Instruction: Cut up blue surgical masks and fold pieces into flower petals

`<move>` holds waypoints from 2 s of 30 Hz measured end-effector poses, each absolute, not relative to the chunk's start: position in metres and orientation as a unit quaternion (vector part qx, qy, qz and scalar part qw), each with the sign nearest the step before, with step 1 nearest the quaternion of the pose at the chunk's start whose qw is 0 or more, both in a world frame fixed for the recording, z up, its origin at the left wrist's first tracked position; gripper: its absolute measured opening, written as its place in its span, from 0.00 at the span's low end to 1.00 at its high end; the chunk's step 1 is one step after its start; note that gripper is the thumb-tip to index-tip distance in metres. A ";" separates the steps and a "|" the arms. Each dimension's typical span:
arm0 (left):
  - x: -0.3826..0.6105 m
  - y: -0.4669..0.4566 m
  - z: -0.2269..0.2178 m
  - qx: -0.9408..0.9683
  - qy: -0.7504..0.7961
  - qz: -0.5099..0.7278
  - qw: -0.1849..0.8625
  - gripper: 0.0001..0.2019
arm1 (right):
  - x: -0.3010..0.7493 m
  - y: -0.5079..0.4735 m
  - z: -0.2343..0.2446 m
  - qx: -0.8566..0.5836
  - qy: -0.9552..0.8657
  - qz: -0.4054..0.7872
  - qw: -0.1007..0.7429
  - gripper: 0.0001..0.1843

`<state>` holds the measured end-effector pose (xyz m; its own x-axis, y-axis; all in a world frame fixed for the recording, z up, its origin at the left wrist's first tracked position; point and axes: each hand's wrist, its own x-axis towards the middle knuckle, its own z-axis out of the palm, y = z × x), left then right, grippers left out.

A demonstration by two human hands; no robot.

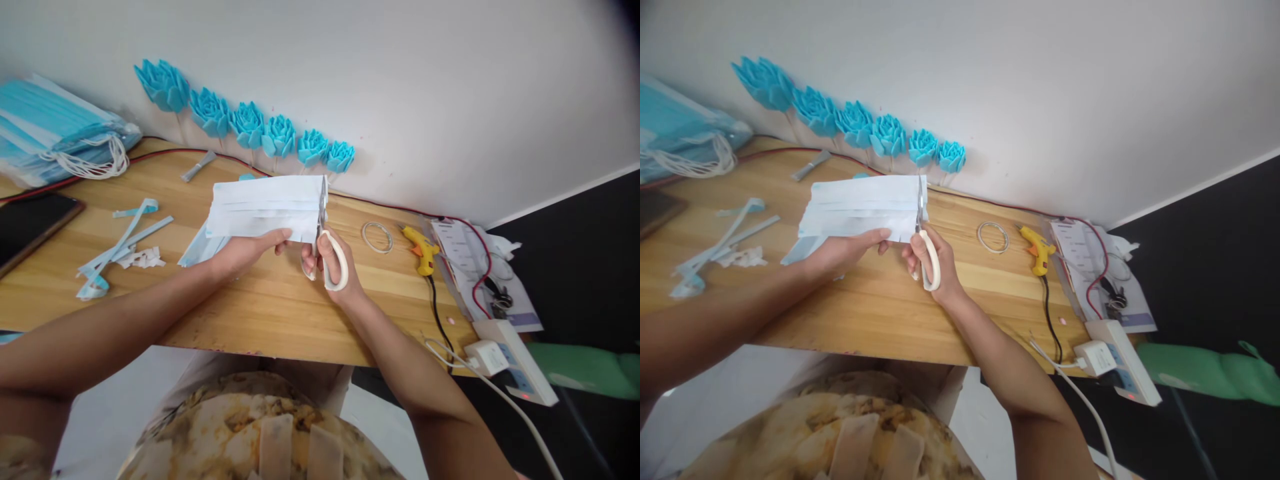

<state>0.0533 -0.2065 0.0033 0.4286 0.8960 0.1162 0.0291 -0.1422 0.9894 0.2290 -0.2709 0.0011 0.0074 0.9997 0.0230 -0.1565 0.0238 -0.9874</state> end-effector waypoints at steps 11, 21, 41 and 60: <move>0.054 -0.207 0.003 0.643 0.360 0.406 0.541 0.20 | 0.229 -0.271 0.000 -0.451 -0.445 0.540 0.553 0.28; 0.059 -0.199 -0.013 0.555 0.249 0.488 0.626 0.20 | 0.227 -0.271 0.002 -0.460 -0.440 0.542 0.549 0.29; 0.061 -0.199 -0.015 0.476 0.262 0.525 0.655 0.17 | 0.233 -0.267 -0.012 -0.430 -0.497 0.529 0.536 0.28; 0.063 -0.200 -0.012 0.469 0.264 0.501 0.678 0.19 | 0.232 -0.267 -0.012 -0.434 -0.491 0.536 0.532 0.28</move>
